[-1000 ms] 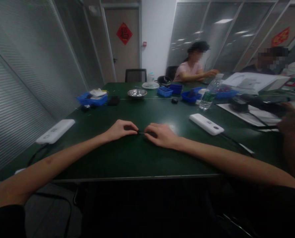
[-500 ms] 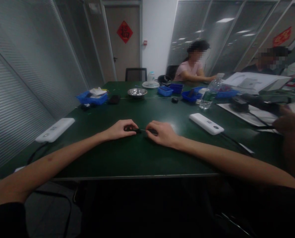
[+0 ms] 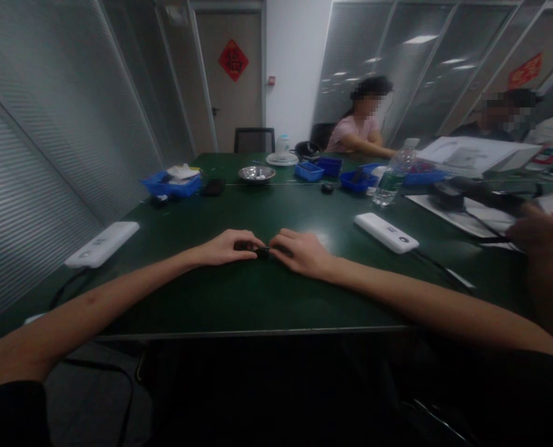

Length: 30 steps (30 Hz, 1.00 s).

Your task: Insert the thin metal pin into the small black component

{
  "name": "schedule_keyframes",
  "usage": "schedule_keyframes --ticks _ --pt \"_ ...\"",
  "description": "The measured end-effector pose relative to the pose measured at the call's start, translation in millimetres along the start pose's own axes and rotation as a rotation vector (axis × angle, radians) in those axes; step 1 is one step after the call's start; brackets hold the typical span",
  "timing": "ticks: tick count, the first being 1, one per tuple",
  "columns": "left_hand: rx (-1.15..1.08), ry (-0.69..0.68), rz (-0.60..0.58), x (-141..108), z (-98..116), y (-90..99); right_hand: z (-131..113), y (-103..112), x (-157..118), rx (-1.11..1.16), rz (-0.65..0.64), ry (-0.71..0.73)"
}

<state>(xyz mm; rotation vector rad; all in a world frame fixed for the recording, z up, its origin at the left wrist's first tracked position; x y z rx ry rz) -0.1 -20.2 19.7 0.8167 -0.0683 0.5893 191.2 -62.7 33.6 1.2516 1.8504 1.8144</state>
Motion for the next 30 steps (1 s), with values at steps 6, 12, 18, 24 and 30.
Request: schedule_keyframes --ticks 6,12,18,24,30 --pt "0.001 0.081 0.025 0.0 -2.5 2.5 11.3 0.2 2.9 -0.021 0.034 -0.148" --pt "0.105 0.041 -0.007 -0.3 2.8 3.1 9.6 1.0 1.9 -0.017 0.03 -0.14" --pt "0.127 -0.045 -0.048 -0.8 2.1 10.2 7.1 4.1 2.1 0.003 0.008 -0.149" --pt "0.27 0.067 0.05 -24.0 -41.6 66.7 6.7 4.0 1.4 0.014 -0.009 -0.133" --pt "0.468 0.345 0.246 -90.7 -115.7 152.8 7.3 1.7 0.6 0.019 0.003 -0.087"
Point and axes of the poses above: each hand's wrist, its own x-axis towards the middle knuckle, its own y-axis out of the back of the hand, z = x × y, the point moved 6 cm from there along x, towards the middle knuckle, and after that the axes turned 7 degrees about -y, right-handed, at the moved point
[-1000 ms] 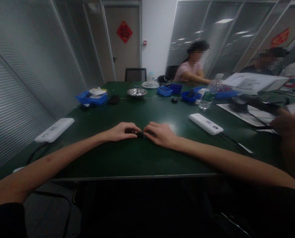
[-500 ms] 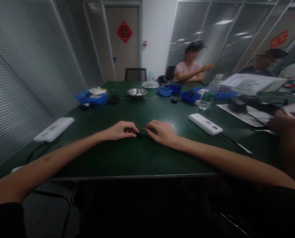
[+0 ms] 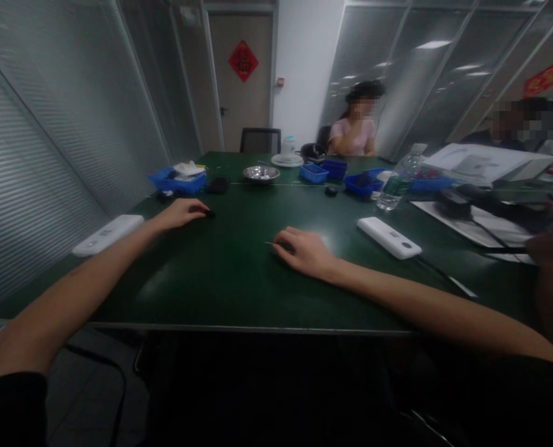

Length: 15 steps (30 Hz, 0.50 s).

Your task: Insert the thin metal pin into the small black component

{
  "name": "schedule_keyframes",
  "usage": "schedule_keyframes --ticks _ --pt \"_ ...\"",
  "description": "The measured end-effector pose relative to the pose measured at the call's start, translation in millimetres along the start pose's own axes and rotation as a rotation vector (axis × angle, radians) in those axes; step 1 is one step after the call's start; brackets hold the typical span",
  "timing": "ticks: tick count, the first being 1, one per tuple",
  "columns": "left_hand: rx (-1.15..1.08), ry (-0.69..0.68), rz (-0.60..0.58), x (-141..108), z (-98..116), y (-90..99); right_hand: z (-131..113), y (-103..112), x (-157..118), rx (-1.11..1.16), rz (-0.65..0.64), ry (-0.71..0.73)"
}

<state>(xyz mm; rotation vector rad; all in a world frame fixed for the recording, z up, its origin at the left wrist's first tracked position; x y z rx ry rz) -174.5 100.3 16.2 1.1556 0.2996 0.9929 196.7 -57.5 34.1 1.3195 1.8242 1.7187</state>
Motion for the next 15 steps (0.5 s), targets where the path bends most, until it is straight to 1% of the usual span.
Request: schedule_keyframes --ticks 2,4,8,11,13,15 --pt "0.064 0.095 0.027 -9.3 -28.0 14.6 -0.9 0.5 -0.1 0.01 -0.013 0.002" --pt "0.122 0.175 0.025 -17.4 -45.5 25.9 -1.8 1.5 -0.3 0.022 -0.021 0.001" --pt "0.191 0.301 0.003 -26.2 -63.1 41.9 -2.4 2.2 -0.4 0.031 -0.019 0.002" --pt "0.25 0.387 -0.043 -28.8 -75.5 49.7 -1.9 1.1 -0.1 0.03 -0.014 0.005" --pt "0.274 0.414 -0.087 -29.8 -82.5 52.0 -1.7 0.5 0.2 0.029 -0.013 0.008" --pt "0.285 0.423 -0.101 -30.7 -86.4 53.2 -1.7 0.4 0.3 0.029 -0.015 0.01"
Point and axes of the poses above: each hand's wrist, its own x-axis towards the middle knuckle, its own y-axis out of the back of the hand, z = x × y, the point moved 6 cm from there along x, towards the middle knuckle, and after that the axes turned 7 degrees about -y, right-handed, at the moved point
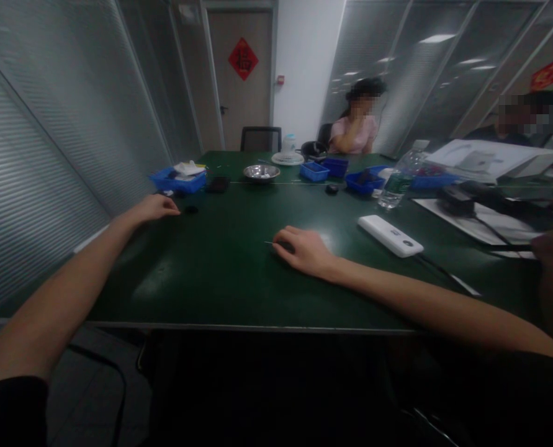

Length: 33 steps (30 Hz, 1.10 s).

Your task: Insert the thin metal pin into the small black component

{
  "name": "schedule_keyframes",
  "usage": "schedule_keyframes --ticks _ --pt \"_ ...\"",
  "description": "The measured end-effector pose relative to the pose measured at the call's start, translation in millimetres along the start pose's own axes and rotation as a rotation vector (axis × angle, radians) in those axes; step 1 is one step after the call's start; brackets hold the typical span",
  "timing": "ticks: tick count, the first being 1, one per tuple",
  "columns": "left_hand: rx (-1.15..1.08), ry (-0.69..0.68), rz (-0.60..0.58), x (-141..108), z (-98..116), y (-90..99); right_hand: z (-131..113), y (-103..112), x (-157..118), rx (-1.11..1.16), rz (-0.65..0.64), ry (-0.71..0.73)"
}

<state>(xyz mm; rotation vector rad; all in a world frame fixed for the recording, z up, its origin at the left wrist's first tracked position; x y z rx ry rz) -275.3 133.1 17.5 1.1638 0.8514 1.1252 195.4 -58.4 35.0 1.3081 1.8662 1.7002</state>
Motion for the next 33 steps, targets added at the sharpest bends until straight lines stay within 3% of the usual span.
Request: schedule_keyframes --ticks 3,7,13,19,26,33 --pt "-0.004 -0.022 0.068 -1.4 2.1 0.9 -0.4 1.1 -0.2 -0.003 -0.004 -0.006" --pt "-0.065 -0.057 0.259 -6.5 16.5 5.5 -0.7 2.0 -0.4 -0.007 -0.019 -0.026" --pt "-0.223 0.027 0.432 -11.8 36.5 12.5 0.8 0.2 -0.1 -0.025 -0.005 -0.026" --pt "-0.196 -0.027 0.41 -9.7 49.7 7.4 0.8 -0.1 -0.3 -0.034 0.0 -0.02" --pt "-0.206 -0.009 0.317 -2.6 41.8 -7.2 -1.4 2.2 -0.6 -0.02 -0.025 -0.023" --pt "-0.258 -0.015 0.186 -2.9 40.4 -4.9 -0.8 1.7 0.1 -0.017 -0.034 -0.033"
Point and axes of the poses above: each hand's wrist, its own x-axis towards the middle knuckle, its own y-axis out of the back of the hand, z = x × y, the point moved 6 cm from there along x, towards the middle knuckle, and after that the axes turned 7 degrees about -y, right-handed, at the moved point
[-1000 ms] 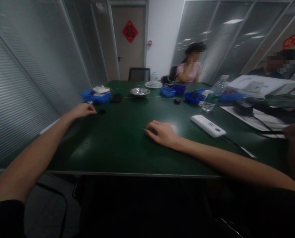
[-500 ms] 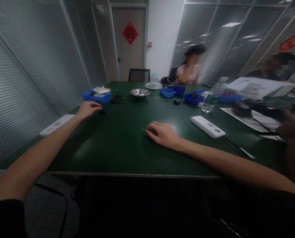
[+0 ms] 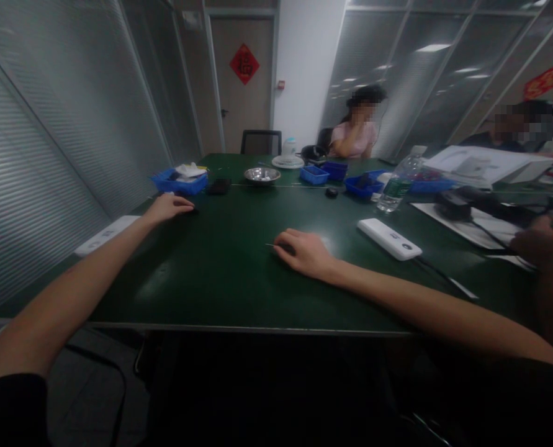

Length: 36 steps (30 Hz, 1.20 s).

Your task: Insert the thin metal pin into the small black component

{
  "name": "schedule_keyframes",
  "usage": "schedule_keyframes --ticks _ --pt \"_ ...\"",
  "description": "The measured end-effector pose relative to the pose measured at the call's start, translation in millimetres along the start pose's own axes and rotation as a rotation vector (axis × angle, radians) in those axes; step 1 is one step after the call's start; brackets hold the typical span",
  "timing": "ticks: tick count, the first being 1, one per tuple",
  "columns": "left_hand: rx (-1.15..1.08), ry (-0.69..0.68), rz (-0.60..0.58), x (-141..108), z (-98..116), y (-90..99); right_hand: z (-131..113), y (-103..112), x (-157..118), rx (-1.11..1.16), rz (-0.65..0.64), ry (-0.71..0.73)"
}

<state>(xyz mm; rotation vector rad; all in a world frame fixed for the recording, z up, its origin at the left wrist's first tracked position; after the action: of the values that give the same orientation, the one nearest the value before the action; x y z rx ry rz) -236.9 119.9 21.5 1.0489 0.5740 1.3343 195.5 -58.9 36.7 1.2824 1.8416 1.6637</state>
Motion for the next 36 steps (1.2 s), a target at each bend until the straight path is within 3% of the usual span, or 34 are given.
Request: schedule_keyframes --ticks 22,26,33,36 --pt "-0.043 -0.065 -0.079 -1.3 10.0 -5.0 0.6 -0.7 -0.9 -0.008 0.016 0.02" --pt "-0.121 -0.149 -0.161 -7.8 56.7 -28.6 0.9 -0.4 -0.6 0.003 0.028 0.024" --pt "-0.329 -0.515 -0.444 -59.1 197.6 -86.4 0.1 0.8 -1.1 0.017 0.057 0.027" --pt "-0.361 -0.57 -0.48 -75.8 224.2 -96.5 -1.3 1.5 -2.1 0.021 0.061 0.043"
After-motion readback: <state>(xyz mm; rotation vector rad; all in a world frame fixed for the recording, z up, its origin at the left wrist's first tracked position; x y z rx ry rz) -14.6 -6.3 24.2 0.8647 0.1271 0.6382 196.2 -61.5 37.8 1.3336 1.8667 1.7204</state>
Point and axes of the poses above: each hand's wrist, its own x-axis towards the middle knuckle, its own y-axis out of the back of the hand, z = x × y, the point moved 6 cm from there along x, towards the middle knuckle, and after that the axes turned 7 degrees about -y, right-handed, at the moved point
